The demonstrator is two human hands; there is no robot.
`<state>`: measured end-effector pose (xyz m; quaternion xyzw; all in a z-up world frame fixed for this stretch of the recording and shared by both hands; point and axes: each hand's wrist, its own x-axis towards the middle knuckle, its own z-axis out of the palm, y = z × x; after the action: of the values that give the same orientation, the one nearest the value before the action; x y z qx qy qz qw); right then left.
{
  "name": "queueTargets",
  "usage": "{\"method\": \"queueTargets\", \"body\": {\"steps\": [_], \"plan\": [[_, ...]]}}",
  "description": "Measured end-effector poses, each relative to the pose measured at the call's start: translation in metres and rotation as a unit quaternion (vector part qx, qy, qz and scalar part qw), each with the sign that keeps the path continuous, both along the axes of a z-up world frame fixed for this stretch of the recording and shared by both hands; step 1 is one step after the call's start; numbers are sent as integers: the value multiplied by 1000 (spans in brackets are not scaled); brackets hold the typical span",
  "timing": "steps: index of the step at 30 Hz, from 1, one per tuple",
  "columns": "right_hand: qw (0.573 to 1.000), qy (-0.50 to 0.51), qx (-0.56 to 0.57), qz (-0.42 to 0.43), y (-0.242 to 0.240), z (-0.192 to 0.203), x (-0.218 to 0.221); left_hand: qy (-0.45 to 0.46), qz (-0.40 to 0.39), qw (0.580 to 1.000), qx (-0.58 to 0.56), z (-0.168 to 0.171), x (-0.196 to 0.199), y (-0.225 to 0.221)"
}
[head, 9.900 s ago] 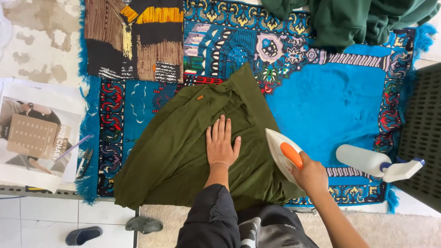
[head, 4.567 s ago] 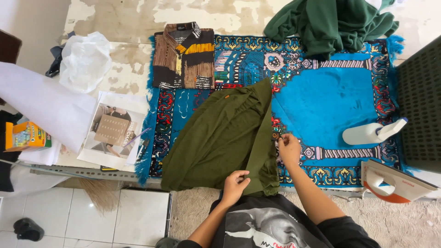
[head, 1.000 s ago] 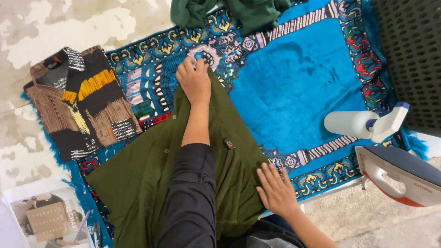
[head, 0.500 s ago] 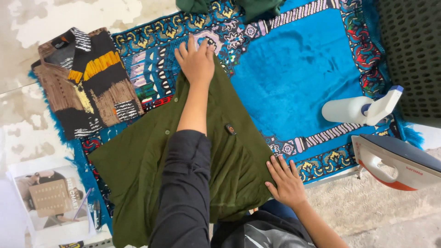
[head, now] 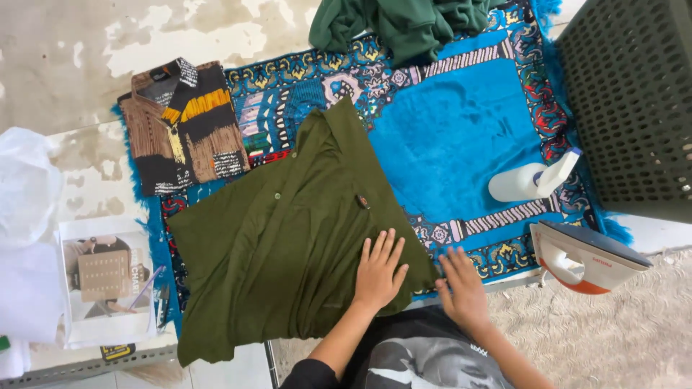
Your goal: A person irons a green garment on a patterned mat and then folds it.
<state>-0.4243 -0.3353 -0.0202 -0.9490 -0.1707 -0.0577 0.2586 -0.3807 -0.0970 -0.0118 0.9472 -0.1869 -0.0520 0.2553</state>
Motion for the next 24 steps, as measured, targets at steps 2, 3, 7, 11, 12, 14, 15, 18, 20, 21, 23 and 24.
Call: {"method": "queueTargets", "body": {"steps": [2,3,7,11,12,14,15,18,20,21,23,24], "plan": [[997,-37,26,-59,-11,19,3,11,-36,999,3,-12,-14,-4],[988,-77,52,-120,-16,28,6,18,-76,997,7,-18,-20,-7],[958,-131,145,-211,-41,29,-41,-14,-105,994,-14,-23,-27,-4],[868,-12,258,-425,-73,12,-83,-31,-128,991,-4,-25,-25,-2],[816,18,249,-521,-82,9,-91,-29,-138,990,-10,-26,-25,-2],[810,15,271,-519,-77,43,-72,-29,-138,990,-1,-26,-26,-4],[803,10,294,-518,-73,60,-62,-32,-139,990,10,-25,-26,-3],[837,-24,268,-477,-95,49,-47,-33,-137,990,26,-25,-28,-4],[839,-28,252,-481,-101,41,-31,-22,-136,990,14,-21,-29,-4],[840,-31,235,-488,-104,37,-24,-7,-137,990,1,-20,-29,-4],[826,-50,268,-493,-118,16,-13,-33,-109,993,-20,-9,-36,-6],[807,-70,301,-503,-124,3,-7,-57,-88,994,-39,-4,-39,-4]]}}
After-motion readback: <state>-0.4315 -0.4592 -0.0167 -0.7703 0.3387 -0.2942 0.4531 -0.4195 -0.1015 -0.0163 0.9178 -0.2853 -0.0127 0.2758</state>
